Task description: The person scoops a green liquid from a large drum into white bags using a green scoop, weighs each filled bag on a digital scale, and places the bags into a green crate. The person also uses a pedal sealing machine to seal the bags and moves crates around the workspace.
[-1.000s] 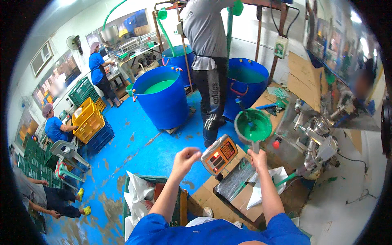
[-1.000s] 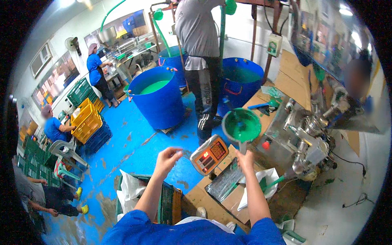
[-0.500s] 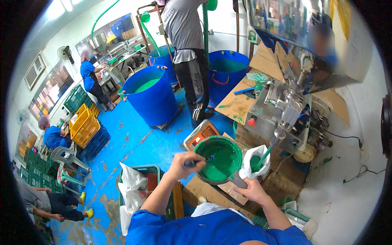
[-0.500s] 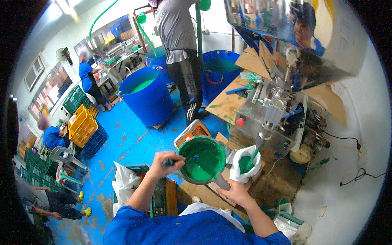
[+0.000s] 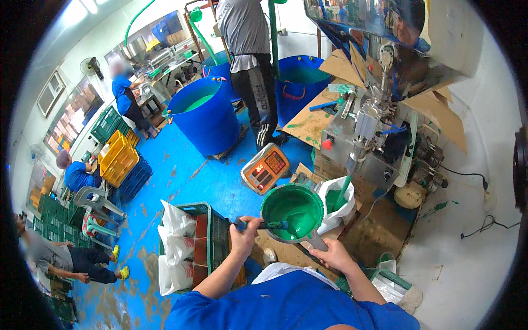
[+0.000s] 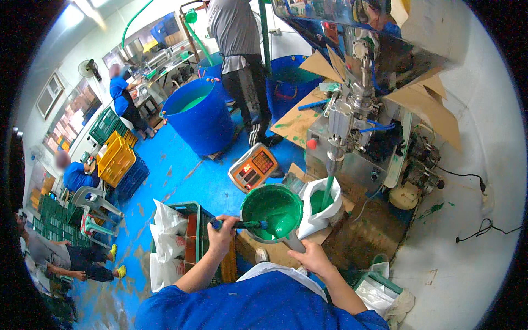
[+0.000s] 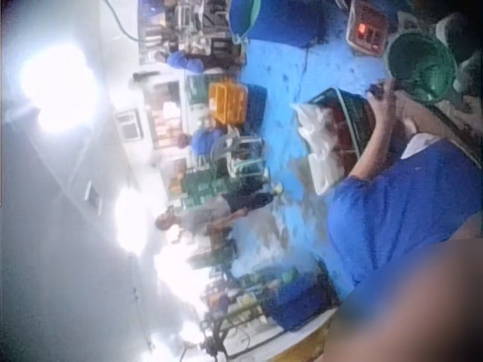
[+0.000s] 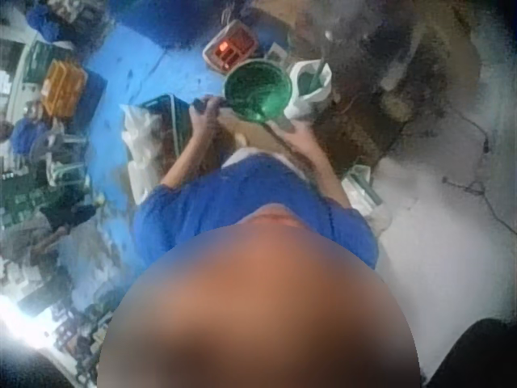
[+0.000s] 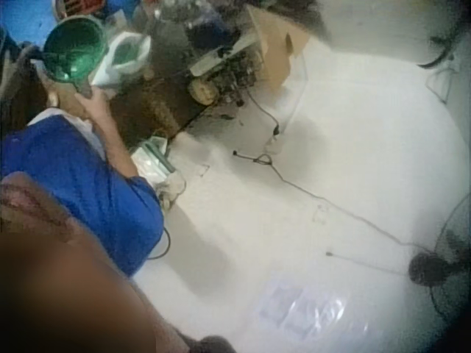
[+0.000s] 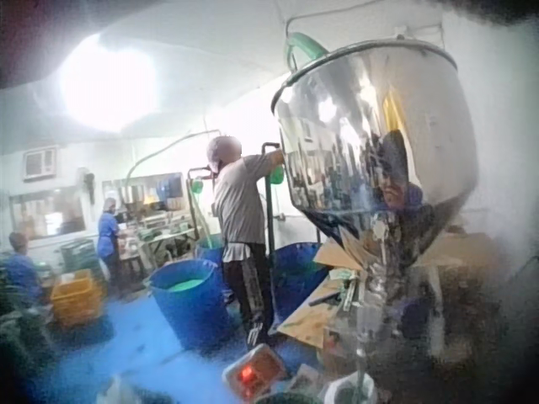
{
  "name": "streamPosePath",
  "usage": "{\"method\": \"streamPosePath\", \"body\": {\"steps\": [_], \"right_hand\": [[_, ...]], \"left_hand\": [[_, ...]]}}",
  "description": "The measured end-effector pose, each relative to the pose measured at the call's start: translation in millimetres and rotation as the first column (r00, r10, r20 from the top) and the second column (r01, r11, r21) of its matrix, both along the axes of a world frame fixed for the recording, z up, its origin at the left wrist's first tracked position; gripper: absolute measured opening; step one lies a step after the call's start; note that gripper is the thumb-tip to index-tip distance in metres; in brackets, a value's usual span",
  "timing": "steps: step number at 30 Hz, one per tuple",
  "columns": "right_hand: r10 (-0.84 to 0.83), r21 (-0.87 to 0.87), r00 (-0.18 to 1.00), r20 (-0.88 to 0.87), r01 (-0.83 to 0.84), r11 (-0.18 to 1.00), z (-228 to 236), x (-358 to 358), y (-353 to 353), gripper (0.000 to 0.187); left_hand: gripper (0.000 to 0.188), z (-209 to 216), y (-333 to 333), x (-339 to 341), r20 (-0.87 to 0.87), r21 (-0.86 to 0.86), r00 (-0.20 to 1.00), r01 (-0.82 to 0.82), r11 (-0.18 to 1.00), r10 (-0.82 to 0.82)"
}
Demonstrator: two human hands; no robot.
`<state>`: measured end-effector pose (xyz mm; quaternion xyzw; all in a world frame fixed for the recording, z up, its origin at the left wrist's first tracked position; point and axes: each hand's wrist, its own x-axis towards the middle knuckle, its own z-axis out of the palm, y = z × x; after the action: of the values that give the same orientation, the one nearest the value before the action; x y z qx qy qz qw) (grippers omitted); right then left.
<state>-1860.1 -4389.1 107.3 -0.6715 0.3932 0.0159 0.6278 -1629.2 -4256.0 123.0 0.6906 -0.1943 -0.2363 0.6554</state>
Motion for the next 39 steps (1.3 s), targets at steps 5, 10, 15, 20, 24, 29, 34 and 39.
{"method": "streamPosePath", "body": {"steps": [5, 10, 15, 20, 24, 29, 34, 39], "right_hand": [[0.008, -0.051, 0.993, 0.115, -0.002, 0.999, -10, -8, 4, 0.040], [-0.032, 0.071, 0.989, 0.143, 0.022, 0.997, -16, -21, 9, 0.034], [-0.087, 0.114, 0.990, 0.109, 0.075, 0.991, -11, -29, 8, 0.033], [-0.187, 0.115, 0.977, 0.100, 0.175, 0.978, -13, -41, 8, 0.031], [-0.221, 0.045, 0.975, 0.040, 0.219, 0.975, -23, -48, 7, 0.025], [-0.364, 0.094, 0.927, 0.095, 0.355, 0.930, -26, -52, 8, 0.021], [-0.443, 0.119, 0.896, 0.026, 0.437, 0.892, -27, -72, 8, 0.020], [-0.521, 0.139, 0.853, -0.003, 0.517, 0.845, -26, -106, 19, 0.018]], "left_hand": [[0.012, -1, 9, -3, -0.263, -0.088, 0.924, -0.310, 0.947, 0.278], [0.015, -8, 13, -12, -0.279, -0.137, 0.928, -0.292, 0.947, 0.246], [0.014, -11, 1, -16, -0.279, -0.176, 0.939, -0.258, 0.950, 0.203], [0.015, -15, -24, -20, -0.296, -0.183, 0.939, -0.237, 0.954, 0.176], [0.015, -25, -42, -22, -0.353, -0.127, 0.923, -0.212, 0.969, 0.155], [0.018, -30, -61, -20, -0.380, -0.137, 0.922, -0.136, 0.981, 0.075], [0.018, -25, -83, -11, -0.361, -0.189, 0.933, -0.086, 0.978, 0.013], [0.018, -24, -113, 1, -0.326, -0.181, 0.944, -0.118, 0.976, 0.054]]}}
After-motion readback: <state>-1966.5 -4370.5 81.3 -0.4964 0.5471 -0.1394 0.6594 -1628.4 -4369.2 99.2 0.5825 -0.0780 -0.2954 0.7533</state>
